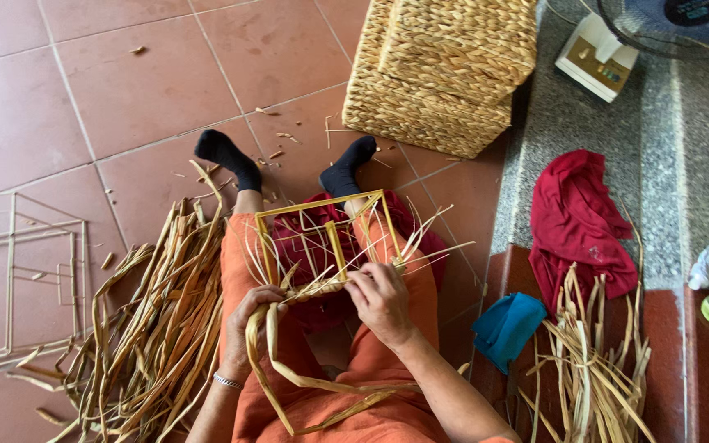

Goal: The person sits on the floor weaving dried palm strips around a bamboo frame to form a basket. They select strips from a pile beside them, fold and weave them over the frame's ribs, and press the woven rows tight by hand.

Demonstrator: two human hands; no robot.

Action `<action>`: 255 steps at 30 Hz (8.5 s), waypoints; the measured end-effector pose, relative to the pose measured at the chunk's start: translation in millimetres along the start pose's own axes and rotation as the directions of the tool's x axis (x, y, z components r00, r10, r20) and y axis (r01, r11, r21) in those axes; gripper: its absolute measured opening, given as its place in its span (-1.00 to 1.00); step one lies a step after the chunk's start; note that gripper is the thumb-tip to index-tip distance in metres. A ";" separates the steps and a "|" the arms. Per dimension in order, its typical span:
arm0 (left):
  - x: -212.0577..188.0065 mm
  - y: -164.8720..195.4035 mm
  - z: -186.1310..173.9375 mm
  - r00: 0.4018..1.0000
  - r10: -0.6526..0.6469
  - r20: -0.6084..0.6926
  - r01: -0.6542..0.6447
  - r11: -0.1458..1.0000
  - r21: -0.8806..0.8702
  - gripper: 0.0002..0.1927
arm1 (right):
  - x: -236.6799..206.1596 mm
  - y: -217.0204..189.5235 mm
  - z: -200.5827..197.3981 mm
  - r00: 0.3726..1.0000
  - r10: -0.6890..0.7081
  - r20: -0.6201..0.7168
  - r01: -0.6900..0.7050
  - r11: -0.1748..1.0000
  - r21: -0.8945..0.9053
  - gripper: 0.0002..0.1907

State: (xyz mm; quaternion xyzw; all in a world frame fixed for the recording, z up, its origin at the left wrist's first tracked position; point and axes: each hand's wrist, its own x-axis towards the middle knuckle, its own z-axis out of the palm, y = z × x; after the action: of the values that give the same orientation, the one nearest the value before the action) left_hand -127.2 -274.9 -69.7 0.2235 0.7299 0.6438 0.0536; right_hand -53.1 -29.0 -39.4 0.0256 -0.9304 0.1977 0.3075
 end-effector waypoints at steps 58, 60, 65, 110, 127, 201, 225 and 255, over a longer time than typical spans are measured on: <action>10.4 52.2 111.5 0.863 0.243 0.444 -0.484 0.650 0.586 -0.56 | -88.2 44.4 -13.9 0.430 0.765 0.480 -0.769 0.032 0.638 -0.67; 10.8 43.8 118.7 0.891 0.135 0.432 -0.407 0.656 0.635 -0.56 | -86.5 49.1 -5.6 0.427 0.797 0.428 -0.724 0.018 0.689 -0.65; 11.5 31.7 128.8 0.908 0.057 0.416 -0.363 0.602 0.711 -0.59 | -77.0 39.7 -8.5 0.507 0.809 0.297 -0.695 0.181 0.695 -0.70; 79.4 3.4 151.3 0.855 -0.289 0.430 -0.102 0.719 0.687 -0.82 | 6.5 78.9 -2.2 0.974 0.218 0.068 -0.214 0.975 -0.058 -0.74; 117.0 23.0 177.8 0.684 -0.525 0.506 -0.183 0.548 0.816 -0.63 | 11.0 103.0 20.6 0.634 0.466 0.617 -0.338 0.885 -0.321 -0.74; 139.6 18.2 -25.1 0.959 0.281 0.042 -0.250 0.767 0.591 -0.80 | 31.8 21.2 42.1 0.935 0.214 0.281 -0.228 0.974 0.018 -0.76; 183.3 24.0 6.5 0.936 0.095 0.338 -0.291 0.750 0.595 -0.93 | 129.7 84.6 79.3 0.927 -0.319 0.195 0.343 0.933 -0.107 -0.82; 144.1 -4.6 -39.0 0.844 -0.536 0.015 0.531 0.832 -0.162 -0.72 | 168.6 72.4 90.5 0.630 0.272 0.727 -0.670 0.663 0.333 -0.76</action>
State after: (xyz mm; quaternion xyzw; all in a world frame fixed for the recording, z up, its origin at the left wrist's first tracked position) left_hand -271.5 -253.9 -37.4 -0.0038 0.7098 0.6632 0.2371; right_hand -252.7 15.4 -33.0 -0.0779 -0.8398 0.5266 -0.1070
